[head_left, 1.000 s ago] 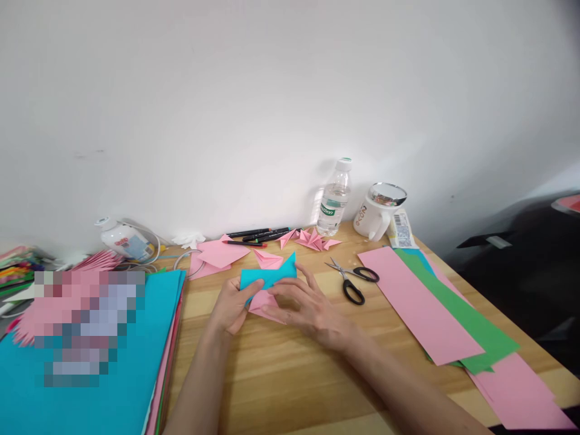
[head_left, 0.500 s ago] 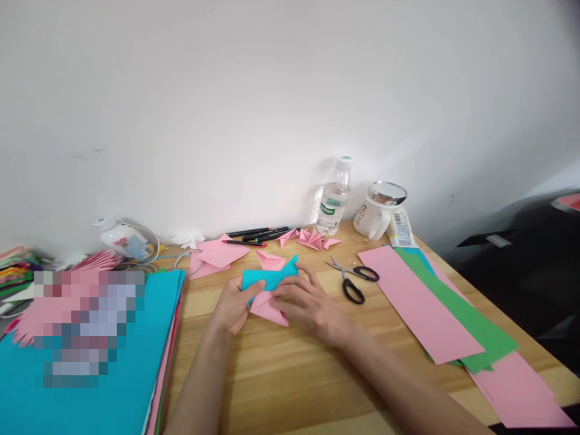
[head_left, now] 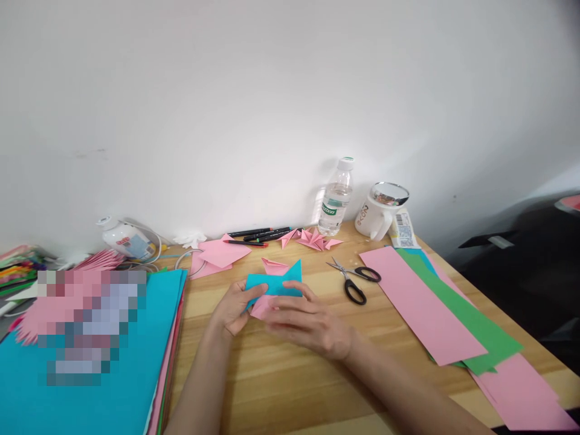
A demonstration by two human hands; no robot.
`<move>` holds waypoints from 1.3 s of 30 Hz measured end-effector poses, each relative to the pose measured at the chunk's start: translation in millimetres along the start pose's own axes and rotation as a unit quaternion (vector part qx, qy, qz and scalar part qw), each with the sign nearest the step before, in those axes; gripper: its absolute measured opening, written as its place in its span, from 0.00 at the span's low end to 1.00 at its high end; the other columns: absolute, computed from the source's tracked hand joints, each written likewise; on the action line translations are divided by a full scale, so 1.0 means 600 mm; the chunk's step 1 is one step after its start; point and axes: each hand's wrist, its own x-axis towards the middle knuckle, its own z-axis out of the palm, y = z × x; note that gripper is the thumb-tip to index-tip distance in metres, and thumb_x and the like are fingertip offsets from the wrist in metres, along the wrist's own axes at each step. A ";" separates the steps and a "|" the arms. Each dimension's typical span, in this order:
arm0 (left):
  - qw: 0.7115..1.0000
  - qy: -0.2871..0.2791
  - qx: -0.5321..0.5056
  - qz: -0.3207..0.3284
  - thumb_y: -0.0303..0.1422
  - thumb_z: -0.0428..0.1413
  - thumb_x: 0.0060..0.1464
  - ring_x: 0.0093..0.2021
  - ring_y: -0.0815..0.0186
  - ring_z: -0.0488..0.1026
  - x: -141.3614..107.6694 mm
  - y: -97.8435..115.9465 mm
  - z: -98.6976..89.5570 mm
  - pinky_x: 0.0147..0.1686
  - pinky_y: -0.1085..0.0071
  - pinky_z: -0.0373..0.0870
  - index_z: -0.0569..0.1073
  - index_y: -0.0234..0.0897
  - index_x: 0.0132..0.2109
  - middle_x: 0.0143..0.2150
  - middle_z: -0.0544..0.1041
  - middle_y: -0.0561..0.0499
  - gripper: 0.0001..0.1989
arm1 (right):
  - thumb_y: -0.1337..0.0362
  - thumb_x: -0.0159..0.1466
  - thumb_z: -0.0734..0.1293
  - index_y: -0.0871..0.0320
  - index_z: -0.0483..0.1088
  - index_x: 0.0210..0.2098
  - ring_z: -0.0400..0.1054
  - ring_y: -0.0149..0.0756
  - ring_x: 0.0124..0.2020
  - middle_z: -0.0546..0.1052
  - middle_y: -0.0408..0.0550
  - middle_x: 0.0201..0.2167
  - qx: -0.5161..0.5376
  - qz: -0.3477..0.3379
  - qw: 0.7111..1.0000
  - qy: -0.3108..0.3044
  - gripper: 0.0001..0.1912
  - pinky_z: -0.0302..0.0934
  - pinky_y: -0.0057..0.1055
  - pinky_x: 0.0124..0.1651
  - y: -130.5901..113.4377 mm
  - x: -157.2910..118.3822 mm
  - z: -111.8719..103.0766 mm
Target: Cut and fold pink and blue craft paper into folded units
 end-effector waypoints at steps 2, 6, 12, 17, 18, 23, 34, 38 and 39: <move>1.000 0.000 -0.009 0.000 0.29 0.68 0.30 0.20 0.72 0.68 0.001 0.000 -0.001 0.22 0.76 0.64 0.73 0.32 0.20 0.20 0.75 0.53 0.11 | 0.70 0.68 0.54 0.62 0.68 0.46 0.56 0.28 0.58 0.76 0.46 0.44 0.007 -0.020 1.000 -0.008 0.13 0.47 0.36 0.63 0.002 -0.002 0.002; 1.000 -0.001 -0.018 0.003 0.28 0.68 0.30 0.19 0.73 0.67 0.003 -0.002 -0.003 0.21 0.77 0.63 0.72 0.32 0.19 0.18 0.74 0.53 0.11 | 0.72 0.69 0.51 0.64 0.67 0.48 0.57 0.32 0.58 0.75 0.50 0.45 0.010 -0.023 1.000 -0.018 0.16 0.53 0.39 0.60 0.010 -0.010 0.008; 1.000 -0.004 -0.021 0.011 0.28 0.68 0.29 0.18 0.74 0.66 0.003 -0.005 -0.001 0.20 0.77 0.62 0.72 0.31 0.19 0.18 0.73 0.54 0.11 | 0.73 0.67 0.53 0.67 0.68 0.44 0.63 0.36 0.53 0.77 0.54 0.40 0.044 -0.019 0.998 0.030 0.14 0.60 0.37 0.56 0.010 -0.010 0.016; 0.999 0.004 -0.017 0.034 0.29 0.68 0.28 0.19 0.73 0.66 0.002 -0.004 0.003 0.20 0.77 0.62 0.72 0.31 0.19 0.18 0.73 0.53 0.12 | 0.72 0.67 0.52 0.66 0.66 0.46 0.65 0.36 0.52 0.76 0.56 0.43 0.067 0.013 0.998 0.016 0.14 0.61 0.37 0.54 0.009 -0.010 0.016; 0.999 0.007 -0.014 0.038 0.29 0.68 0.28 0.19 0.73 0.66 0.002 -0.004 0.003 0.20 0.77 0.62 0.73 0.31 0.19 0.18 0.73 0.53 0.12 | 0.72 0.68 0.52 0.65 0.66 0.47 0.65 0.37 0.52 0.76 0.56 0.43 0.070 0.017 0.997 0.011 0.14 0.61 0.38 0.54 0.009 -0.010 0.015; 0.998 0.012 0.006 0.061 0.31 0.68 0.28 0.21 0.72 0.66 0.005 -0.006 0.003 0.22 0.75 0.64 0.72 0.31 0.19 0.19 0.73 0.53 0.12 | 0.72 0.67 0.53 0.63 0.64 0.48 0.65 0.38 0.49 0.75 0.55 0.43 0.080 0.052 0.995 -0.011 0.13 0.61 0.40 0.50 0.008 -0.008 0.014; 0.992 -0.006 0.055 0.117 0.33 0.67 0.31 0.23 0.70 0.67 0.006 -0.018 0.014 0.28 0.73 0.65 0.73 0.32 0.20 0.21 0.74 0.53 0.11 | 0.69 0.65 0.58 0.56 0.66 0.37 0.69 0.33 0.32 0.76 0.47 0.30 0.054 0.158 0.981 0.095 0.06 0.62 0.31 0.35 0.014 -0.013 0.036; 0.988 -0.014 0.092 0.126 0.35 0.65 0.34 0.24 0.70 0.67 0.009 -0.026 0.013 0.28 0.74 0.64 0.74 0.32 0.22 0.22 0.74 0.53 0.11 | 0.63 0.64 0.62 0.55 0.66 0.34 0.68 0.33 0.29 0.75 0.45 0.27 0.063 0.245 0.961 0.112 0.03 0.63 0.29 0.32 0.012 -0.017 0.039; 0.986 -0.019 0.104 0.129 0.35 0.65 0.35 0.24 0.70 0.67 0.011 -0.028 0.012 0.28 0.74 0.64 0.74 0.32 0.22 0.23 0.74 0.53 0.11 | 0.62 0.63 0.62 0.55 0.65 0.35 0.68 0.33 0.28 0.74 0.45 0.26 0.070 0.273 0.952 0.115 0.04 0.63 0.29 0.31 0.011 -0.018 0.040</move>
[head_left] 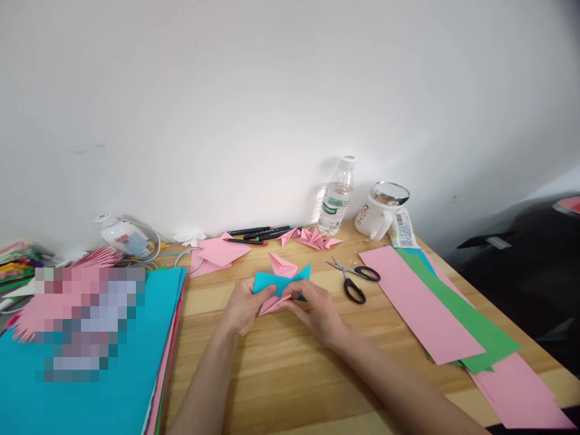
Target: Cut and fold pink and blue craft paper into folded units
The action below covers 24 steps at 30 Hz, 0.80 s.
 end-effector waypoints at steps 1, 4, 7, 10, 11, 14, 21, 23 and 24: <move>1.000 -0.006 0.013 0.006 0.36 0.64 0.37 0.24 0.70 0.67 0.001 -0.003 0.000 0.28 0.74 0.64 0.74 0.32 0.23 0.23 0.74 0.53 0.11 | 0.62 0.63 0.63 0.55 0.65 0.35 0.68 0.33 0.27 0.74 0.44 0.26 0.008 0.027 1.000 0.002 0.04 0.63 0.29 0.30 0.000 -0.002 0.001; 0.998 -0.010 0.060 0.030 0.37 0.63 0.40 0.24 0.69 0.66 0.002 -0.009 0.001 0.27 0.74 0.62 0.74 0.32 0.24 0.22 0.72 0.53 0.11 | 0.62 0.61 0.64 0.55 0.65 0.35 0.68 0.32 0.26 0.73 0.44 0.27 0.033 0.076 0.997 0.006 0.04 0.63 0.28 0.30 -0.001 -0.005 0.005; 0.994 -0.008 0.099 0.048 0.38 0.62 0.42 0.24 0.70 0.65 0.001 -0.009 0.003 0.25 0.75 0.59 0.73 0.32 0.24 0.21 0.70 0.54 0.12 | 0.64 0.60 0.65 0.55 0.66 0.35 0.68 0.34 0.29 0.73 0.45 0.29 0.030 0.092 0.995 0.008 0.03 0.63 0.31 0.33 -0.004 -0.002 0.004; 0.992 -0.019 0.121 0.042 0.40 0.61 0.43 0.23 0.72 0.62 -0.002 -0.004 0.006 0.25 0.76 0.57 0.72 0.32 0.24 0.21 0.68 0.55 0.13 | 0.63 0.57 0.68 0.54 0.66 0.37 0.67 0.40 0.38 0.72 0.48 0.35 -0.002 0.123 0.992 0.034 0.09 0.62 0.37 0.41 -0.005 0.002 0.002; 0.991 -0.019 0.127 0.040 0.40 0.60 0.44 0.22 0.72 0.61 -0.003 -0.003 0.007 0.24 0.76 0.57 0.72 0.32 0.24 0.21 0.68 0.56 0.14 | 0.62 0.54 0.70 0.54 0.65 0.38 0.66 0.42 0.40 0.71 0.49 0.37 -0.011 0.150 0.987 0.057 0.13 0.61 0.39 0.43 -0.005 0.003 0.002; 0.989 -0.022 0.144 0.041 0.41 0.60 0.44 0.21 0.73 0.59 -0.005 -0.001 0.008 0.22 0.76 0.54 0.72 0.32 0.23 0.19 0.66 0.56 0.15 | 0.58 0.46 0.74 0.56 0.60 0.44 0.63 0.44 0.44 0.67 0.50 0.42 -0.015 0.250 0.960 0.126 0.30 0.61 0.42 0.45 -0.003 0.003 0.005; 0.992 -0.034 0.120 0.026 0.41 0.62 0.41 0.22 0.70 0.65 -0.007 0.005 0.007 0.23 0.75 0.59 0.73 0.32 0.23 0.20 0.70 0.54 0.14 | 0.58 0.42 0.75 0.58 0.56 0.48 0.61 0.46 0.49 0.65 0.55 0.48 0.073 0.278 0.949 0.132 0.38 0.58 0.43 0.50 -0.001 0.006 0.004; 0.993 -0.036 0.110 0.010 0.40 0.63 0.40 0.23 0.68 0.67 -0.008 0.009 0.008 0.23 0.75 0.62 0.73 0.33 0.26 0.22 0.72 0.53 0.13 | 0.58 0.43 0.75 0.57 0.56 0.51 0.65 0.43 0.45 0.66 0.55 0.49 0.122 0.299 0.942 0.095 0.40 0.62 0.40 0.46 0.001 0.010 -0.002; 0.993 -0.039 0.108 0.001 0.40 0.63 0.40 0.23 0.68 0.67 -0.009 0.010 0.008 0.22 0.74 0.63 0.73 0.33 0.28 0.22 0.72 0.52 0.13 | 0.58 0.42 0.75 0.57 0.57 0.51 0.67 0.42 0.43 0.67 0.55 0.49 0.145 0.311 0.936 0.083 0.40 0.63 0.39 0.45 0.002 0.012 -0.004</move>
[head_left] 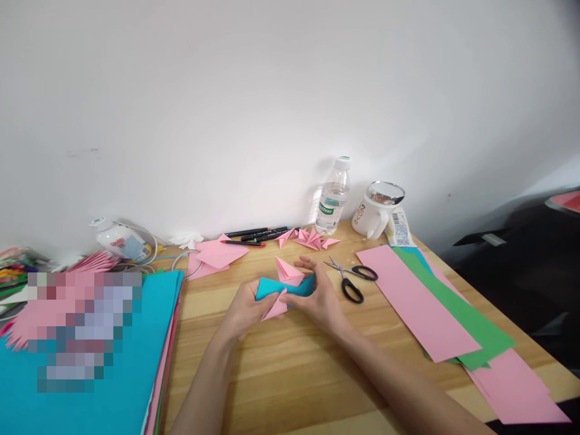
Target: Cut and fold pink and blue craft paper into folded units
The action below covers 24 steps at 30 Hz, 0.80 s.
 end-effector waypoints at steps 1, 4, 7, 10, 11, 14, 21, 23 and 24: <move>1.000 -0.006 0.000 -0.007 0.40 0.62 0.41 0.24 0.67 0.68 -0.001 0.001 0.000 0.22 0.73 0.65 0.72 0.33 0.29 0.23 0.72 0.52 0.13 | 0.59 0.41 0.76 0.57 0.58 0.52 0.68 0.41 0.41 0.69 0.54 0.48 0.020 0.017 1.000 -0.012 0.41 0.63 0.38 0.43 -0.001 0.002 -0.002; 1.000 -0.025 0.002 -0.006 0.39 0.62 0.43 0.24 0.67 0.69 -0.002 0.001 0.000 0.23 0.70 0.70 0.70 0.34 0.31 0.24 0.72 0.53 0.13 | 0.61 0.39 0.76 0.60 0.63 0.50 0.70 0.40 0.34 0.75 0.51 0.39 0.115 0.081 0.989 -0.052 0.40 0.65 0.36 0.37 -0.002 0.005 -0.003; 0.999 -0.030 -0.024 0.003 0.38 0.62 0.43 0.24 0.67 0.70 0.000 -0.001 -0.002 0.23 0.69 0.71 0.69 0.34 0.30 0.24 0.72 0.54 0.13 | 0.62 0.39 0.76 0.61 0.70 0.38 0.69 0.37 0.28 0.76 0.47 0.29 0.180 0.125 0.972 -0.077 0.27 0.64 0.32 0.31 -0.002 0.005 -0.001; 0.994 -0.033 -0.100 -0.003 0.39 0.61 0.44 0.27 0.66 0.72 0.001 -0.002 -0.002 0.28 0.67 0.73 0.72 0.33 0.32 0.27 0.75 0.51 0.13 | 0.62 0.37 0.76 0.62 0.71 0.27 0.67 0.34 0.24 0.75 0.44 0.23 0.216 0.161 0.962 -0.050 0.19 0.63 0.30 0.27 -0.007 0.007 -0.001; 0.990 -0.038 -0.135 -0.003 0.40 0.61 0.45 0.30 0.65 0.73 0.002 -0.001 -0.001 0.30 0.66 0.73 0.73 0.33 0.33 0.29 0.76 0.50 0.13 | 0.62 0.37 0.77 0.62 0.71 0.27 0.67 0.34 0.23 0.75 0.44 0.23 0.232 0.172 0.957 -0.033 0.20 0.63 0.30 0.26 -0.009 0.008 -0.002; 0.974 -0.051 -0.221 0.012 0.37 0.64 0.42 0.36 0.61 0.75 0.005 -0.002 0.009 0.39 0.62 0.71 0.74 0.33 0.37 0.35 0.78 0.46 0.15 | 0.61 0.37 0.77 0.61 0.71 0.28 0.68 0.35 0.24 0.76 0.45 0.25 0.262 0.163 0.951 0.033 0.21 0.64 0.32 0.28 -0.018 0.013 -0.004; 0.949 0.071 -0.306 0.036 0.37 0.65 0.39 0.35 0.63 0.75 0.013 -0.016 0.052 0.41 0.65 0.70 0.74 0.33 0.28 0.28 0.78 0.49 0.12 | 0.59 0.41 0.76 0.61 0.71 0.31 0.68 0.37 0.29 0.76 0.47 0.28 0.242 0.119 0.960 0.077 0.20 0.64 0.33 0.32 -0.009 0.007 0.004; 0.947 0.103 -0.301 0.040 0.37 0.66 0.36 0.31 0.65 0.75 0.014 -0.016 0.050 0.38 0.67 0.71 0.74 0.34 0.27 0.25 0.77 0.52 0.13 | 0.58 0.43 0.75 0.62 0.71 0.32 0.68 0.38 0.29 0.76 0.47 0.28 0.204 0.111 0.971 0.054 0.20 0.64 0.32 0.31 -0.002 0.006 0.004; 0.947 0.121 -0.293 0.047 0.37 0.67 0.35 0.30 0.66 0.74 0.015 -0.015 0.046 0.37 0.68 0.71 0.74 0.34 0.26 0.24 0.76 0.53 0.13 | 0.57 0.43 0.75 0.62 0.71 0.31 0.68 0.38 0.29 0.75 0.47 0.28 0.184 0.104 0.977 0.036 0.20 0.64 0.32 0.31 -0.001 0.006 0.003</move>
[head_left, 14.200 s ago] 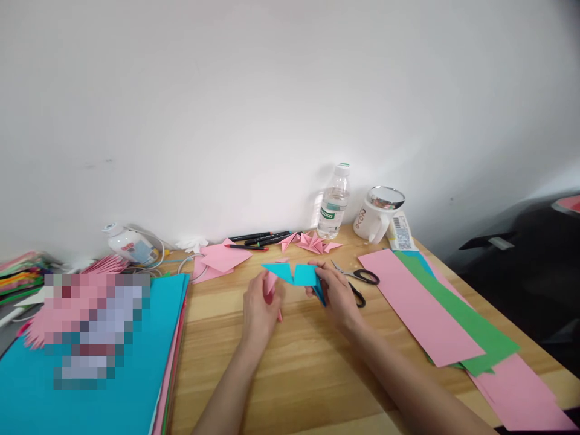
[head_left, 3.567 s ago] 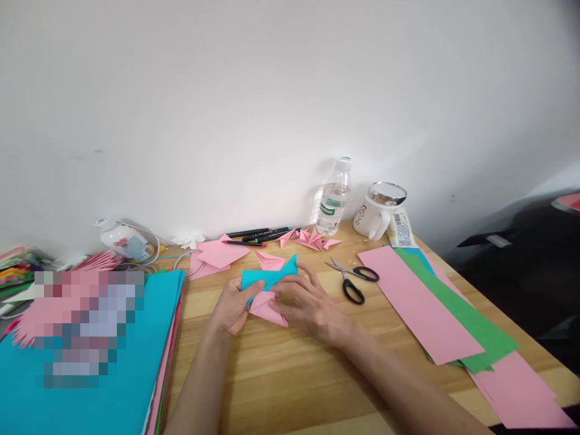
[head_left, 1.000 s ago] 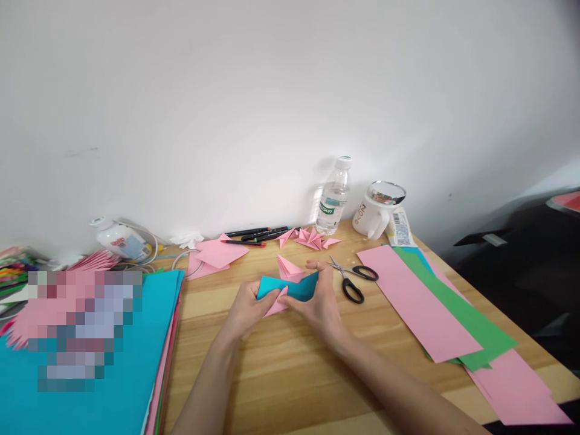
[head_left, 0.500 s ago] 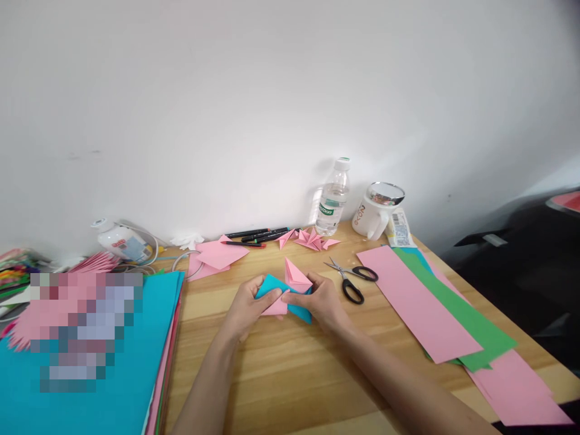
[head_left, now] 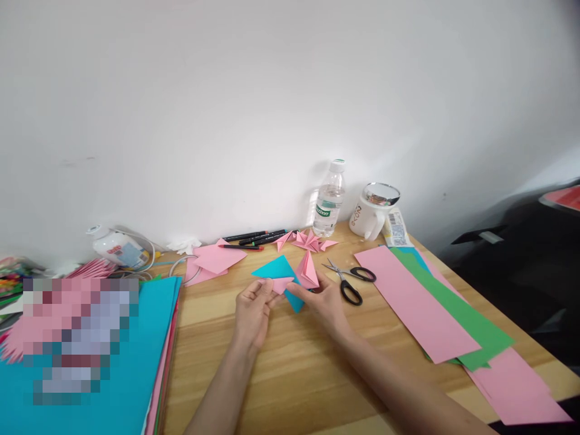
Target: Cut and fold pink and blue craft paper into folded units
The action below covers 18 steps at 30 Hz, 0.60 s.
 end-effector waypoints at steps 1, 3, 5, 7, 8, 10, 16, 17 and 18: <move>1.000 0.013 0.013 0.015 0.37 0.67 0.35 0.28 0.67 0.74 0.002 0.004 -0.003 0.36 0.68 0.71 0.73 0.34 0.25 0.23 0.75 0.54 0.13 | 0.57 0.44 0.75 0.62 0.71 0.31 0.68 0.39 0.30 0.75 0.47 0.28 -0.015 -0.006 1.000 -0.020 0.19 0.64 0.32 0.31 -0.001 0.001 -0.002; 0.998 0.032 0.047 0.041 0.38 0.66 0.35 0.27 0.68 0.73 0.006 0.012 -0.010 0.33 0.70 0.71 0.74 0.33 0.24 0.23 0.75 0.54 0.14 | 0.56 0.46 0.74 0.61 0.71 0.33 0.69 0.39 0.32 0.75 0.48 0.30 -0.016 -0.016 0.998 -0.061 0.19 0.64 0.33 0.34 -0.006 0.005 -0.005; 0.994 0.034 0.085 0.053 0.39 0.66 0.35 0.26 0.68 0.72 0.008 0.018 -0.016 0.31 0.71 0.70 0.75 0.33 0.25 0.23 0.76 0.53 0.14 | 0.55 0.49 0.72 0.60 0.69 0.39 0.69 0.39 0.33 0.75 0.48 0.31 0.012 -0.012 0.996 -0.088 0.22 0.65 0.33 0.35 -0.014 0.007 -0.007; 0.991 0.024 0.121 0.054 0.39 0.65 0.36 0.26 0.68 0.72 0.009 0.020 -0.020 0.30 0.72 0.70 0.75 0.33 0.25 0.23 0.76 0.52 0.13 | 0.56 0.50 0.71 0.57 0.62 0.49 0.70 0.36 0.31 0.75 0.47 0.34 0.031 -0.018 0.996 -0.084 0.29 0.65 0.32 0.32 -0.020 0.008 -0.008; 0.989 0.017 0.137 0.054 0.39 0.65 0.37 0.26 0.68 0.71 0.008 0.020 -0.021 0.30 0.73 0.69 0.75 0.33 0.24 0.23 0.76 0.52 0.13 | 0.57 0.50 0.71 0.54 0.58 0.52 0.70 0.35 0.30 0.74 0.48 0.37 0.032 -0.030 0.996 -0.075 0.32 0.65 0.31 0.30 -0.021 0.007 -0.009; 0.986 0.005 0.158 0.056 0.38 0.64 0.38 0.26 0.69 0.70 0.008 0.020 -0.021 0.29 0.74 0.69 0.75 0.34 0.24 0.23 0.75 0.53 0.12 | 0.59 0.51 0.71 0.50 0.55 0.54 0.69 0.32 0.29 0.70 0.50 0.44 0.009 -0.076 0.995 -0.059 0.34 0.65 0.30 0.28 -0.020 0.005 -0.010; 0.985 0.007 0.166 0.049 0.38 0.64 0.37 0.26 0.69 0.70 0.008 0.018 -0.021 0.29 0.74 0.69 0.74 0.34 0.23 0.23 0.74 0.54 0.11 | 0.58 0.55 0.69 0.55 0.74 0.31 0.61 0.50 0.51 0.70 0.53 0.38 -0.170 -0.211 0.960 -0.075 0.08 0.64 0.33 0.33 -0.007 0.004 -0.012; 0.985 0.003 0.166 0.047 0.37 0.64 0.37 0.26 0.69 0.70 0.009 0.017 -0.021 0.29 0.74 0.69 0.74 0.35 0.23 0.23 0.74 0.54 0.11 | 0.58 0.55 0.69 0.55 0.74 0.29 0.60 0.51 0.52 0.70 0.53 0.37 -0.184 -0.212 0.957 -0.075 0.07 0.64 0.34 0.34 -0.005 0.004 -0.012; 0.985 -0.002 0.167 0.044 0.37 0.64 0.37 0.26 0.69 0.70 0.009 0.017 -0.021 0.30 0.73 0.70 0.74 0.35 0.23 0.23 0.74 0.55 0.11 | 0.58 0.55 0.69 0.55 0.75 0.29 0.60 0.51 0.52 0.69 0.53 0.38 -0.192 -0.208 0.956 -0.072 0.08 0.64 0.34 0.33 -0.004 0.003 -0.011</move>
